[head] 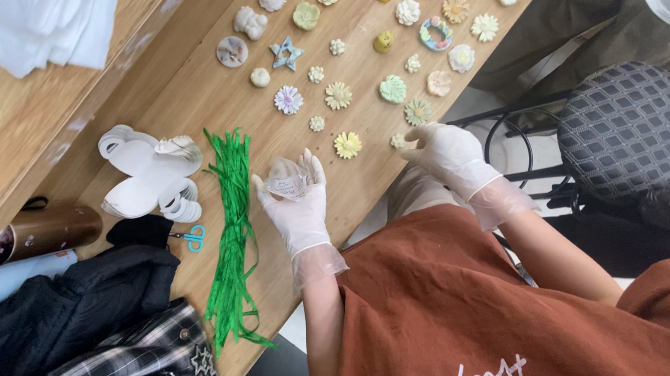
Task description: The person places small, flower-shaped decorations into a clear plastic bag and then puts the bag into a white paper container. They then tie the container closed with a green ribbon, creating a finished package.
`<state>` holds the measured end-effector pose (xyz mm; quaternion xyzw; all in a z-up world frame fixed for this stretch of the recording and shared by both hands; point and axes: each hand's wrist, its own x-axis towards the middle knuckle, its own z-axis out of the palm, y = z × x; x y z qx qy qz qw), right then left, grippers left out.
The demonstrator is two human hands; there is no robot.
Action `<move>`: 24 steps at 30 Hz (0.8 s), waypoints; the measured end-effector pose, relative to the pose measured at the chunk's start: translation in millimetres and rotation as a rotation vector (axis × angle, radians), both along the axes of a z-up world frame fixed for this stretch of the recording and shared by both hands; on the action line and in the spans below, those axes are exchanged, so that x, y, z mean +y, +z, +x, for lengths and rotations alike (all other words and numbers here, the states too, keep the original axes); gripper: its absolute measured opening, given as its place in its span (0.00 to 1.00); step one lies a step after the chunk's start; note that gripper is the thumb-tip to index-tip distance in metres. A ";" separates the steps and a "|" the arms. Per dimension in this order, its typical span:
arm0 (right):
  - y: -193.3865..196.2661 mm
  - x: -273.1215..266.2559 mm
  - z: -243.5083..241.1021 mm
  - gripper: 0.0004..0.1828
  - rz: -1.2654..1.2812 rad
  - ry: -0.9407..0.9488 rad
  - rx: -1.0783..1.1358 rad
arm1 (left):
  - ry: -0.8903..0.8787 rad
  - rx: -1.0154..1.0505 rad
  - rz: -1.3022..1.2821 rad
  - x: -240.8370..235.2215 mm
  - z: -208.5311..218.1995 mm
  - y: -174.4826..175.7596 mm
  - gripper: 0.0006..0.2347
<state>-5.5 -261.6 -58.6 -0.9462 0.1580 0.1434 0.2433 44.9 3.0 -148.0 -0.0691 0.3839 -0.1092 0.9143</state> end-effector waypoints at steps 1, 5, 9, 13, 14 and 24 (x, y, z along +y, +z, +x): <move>-2.7 -9.8 4.0 0.22 -0.020 -0.004 -0.006 | 0.007 0.032 -0.011 -6.8 0.6 0.5 0.23; -13.6 -44.4 22.4 0.23 -0.067 -0.015 -0.016 | 0.049 0.086 -0.034 -21.5 -7.3 -5.4 0.25; -18.8 -60.3 35.0 0.23 -0.063 0.005 0.003 | 0.088 -0.004 0.131 -18.5 -17.9 -14.1 0.21; -19.4 -66.9 44.5 0.23 -0.053 0.015 0.042 | 0.158 0.113 0.119 -13.5 -20.9 -15.2 0.27; -19.9 -67.2 44.5 0.23 -0.054 0.022 0.053 | 0.170 0.135 0.129 -11.6 -22.3 -13.8 0.27; -16.3 -68.8 18.7 0.21 0.008 -0.059 0.072 | 0.229 0.173 0.084 4.8 -26.9 12.6 0.32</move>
